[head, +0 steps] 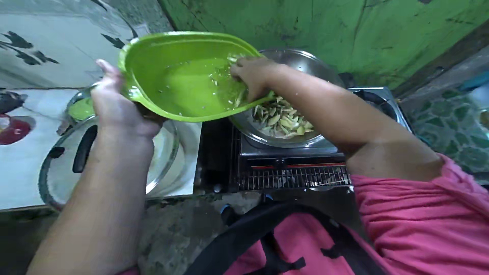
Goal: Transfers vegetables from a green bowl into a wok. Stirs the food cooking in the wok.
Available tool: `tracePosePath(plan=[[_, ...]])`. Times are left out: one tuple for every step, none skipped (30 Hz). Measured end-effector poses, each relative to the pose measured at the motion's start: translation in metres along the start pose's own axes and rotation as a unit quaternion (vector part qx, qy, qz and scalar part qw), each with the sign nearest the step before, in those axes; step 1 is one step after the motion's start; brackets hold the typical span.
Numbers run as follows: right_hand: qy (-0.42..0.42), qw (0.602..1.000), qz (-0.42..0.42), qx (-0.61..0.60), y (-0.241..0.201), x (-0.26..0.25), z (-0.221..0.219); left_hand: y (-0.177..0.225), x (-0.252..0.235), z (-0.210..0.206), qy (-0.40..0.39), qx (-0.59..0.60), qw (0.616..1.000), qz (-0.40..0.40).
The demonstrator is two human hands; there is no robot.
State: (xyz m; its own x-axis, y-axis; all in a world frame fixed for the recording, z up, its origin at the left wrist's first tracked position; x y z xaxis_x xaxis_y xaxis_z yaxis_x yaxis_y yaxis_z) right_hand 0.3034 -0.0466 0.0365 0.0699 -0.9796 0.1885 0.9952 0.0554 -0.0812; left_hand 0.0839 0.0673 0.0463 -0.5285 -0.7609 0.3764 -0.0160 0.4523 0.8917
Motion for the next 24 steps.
tracePosePath(plan=[[0.004, 1.0, -0.017, 0.018, 0.006, 0.002, 0.002, 0.005, -0.002, -0.002, 0.003, -0.006, 1.0, -0.005], [0.009, 0.999, -0.03, 0.036, 0.01, 0.003, 0.004, 0.009, -0.003, -0.005, 0.009, -0.012, 1.0, -0.009], [0.016, 0.998, -0.042, 0.048, 0.011, 0.004, 0.006, 0.012, -0.002, -0.01, 0.016, -0.016, 1.0, -0.012], [0.024, 0.997, -0.053, 0.052, 0.013, 0.005, 0.008, 0.015, -0.001, -0.016, 0.015, -0.021, 1.0, -0.017], [0.033, 0.996, -0.067, 0.05, 0.015, 0.006, 0.009, 0.017, 0.0, -0.022, 0.017, -0.026, 0.999, -0.019], [0.039, 0.995, -0.079, 0.044, 0.018, 0.008, 0.008, 0.018, 0.002, -0.027, 0.019, -0.026, 0.999, -0.02], [0.038, 0.994, -0.089, 0.043, 0.022, 0.009, 0.007, 0.018, 0.003, -0.032, 0.021, -0.026, 0.999, -0.018], [0.028, 0.994, -0.097, 0.043, 0.025, 0.011, 0.007, 0.017, 0.004, -0.035, 0.025, -0.026, 0.999, -0.014], [0.009, 0.994, -0.1, 0.045, 0.026, 0.013, 0.006, 0.016, 0.002, -0.037, 0.029, -0.027, 0.999, -0.011], [-0.017, 0.994, -0.1, 0.05, 0.027, 0.016, 0.005, 0.015, -0.001, -0.039, 0.029, -0.028, 0.999, -0.011], [-0.039, 0.993, -0.097, 0.058, 0.029, 0.019, 0.005, 0.014, -0.004, -0.041, 0.027, -0.029, 0.999, -0.012], [-0.058, 0.992, -0.093, 0.065, 0.03, 0.024, 0.006, 0.014, -0.006, -0.043, 0.024, -0.037, 0.999, -0.015], [-0.072, 0.991, -0.093, 0.069, 0.032, 0.029, 0.008, 0.016, -0.007, -0.046, 0.017, -0.047, 0.998, -0.024], [-0.074, 0.991, -0.095, 0.066, 0.036, 0.035, 0.011, 0.019, -0.009, -0.049, 0.009, -0.061, 0.998, -0.035], [-0.069, 0.991, -0.098, 0.056, 0.041, 0.042, 0.012, 0.021, -0.01, -0.051, 0.005, -0.079, 0.996, -0.046], [-0.066, 0.991, -0.102, 0.047, 0.046, 0.05, 0.012, 0.024, -0.01, -0.054, -0.001, -0.106, 0.993, -0.059], [-0.068, 0.991, -0.106, 0.039, 0.052, 0.056, 0.011, 0.028, -0.009, -0.057, -0.008, -0.132, 0.988, -0.076], [-0.075, 0.991, -0.11, 0.034, 0.057, 0.062, 0.009, 0.032, -0.007, -0.061, -0.016, -0.155, 0.983, -0.095], [-0.087, 0.989, -0.112, 0.032, 0.061, 0.068, 0.005, 0.035, -0.003, -0.066, -0.025, -0.175, 0.977, -0.117], [-0.099, 0.988, -0.115, 0.029, 0.064, 0.073, 0.0, 0.039, 0.002, -0.072, -0.034, -0.196, 0.97, -0.138], [-0.112, 0.986, -0.118, 0.026, 0.067, 0.077, -0.005, 0.042, 0.008, -0.077, -0.042, -0.218, 0.962, -0.161], [-0.119, 0.985, -0.12, 0.02, 0.068, 0.08, -0.011, 0.046, 0.013, -0.083, -0.046, -0.245, 0.95, -0.186], [-0.121, 0.985, -0.121, 0.012, 0.069, 0.083, -0.017, 0.048, 0.018, -0.087, -0.056, -0.289, 0.932, -0.21], [-0.122, 0.985, -0.125, 0.003, 0.069, 0.086, -0.022, 0.049, 0.026, -0.092, -0.064, -0.339, 0.907, -0.244]])
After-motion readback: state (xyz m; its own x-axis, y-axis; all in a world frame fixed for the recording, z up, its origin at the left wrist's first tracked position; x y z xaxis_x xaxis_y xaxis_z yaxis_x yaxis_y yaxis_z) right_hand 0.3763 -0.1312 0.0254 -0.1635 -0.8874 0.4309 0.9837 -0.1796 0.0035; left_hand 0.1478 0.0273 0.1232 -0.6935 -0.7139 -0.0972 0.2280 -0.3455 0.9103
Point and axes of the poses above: each hand's wrist, its own x-axis away from the middle knuckle, its own z-axis out of the back of the hand, y = z × x, the point moved 7 cm from there along -x, towards the middle knuckle, and after that the axes turned 15 degrees about z, right-handed, at the moved point
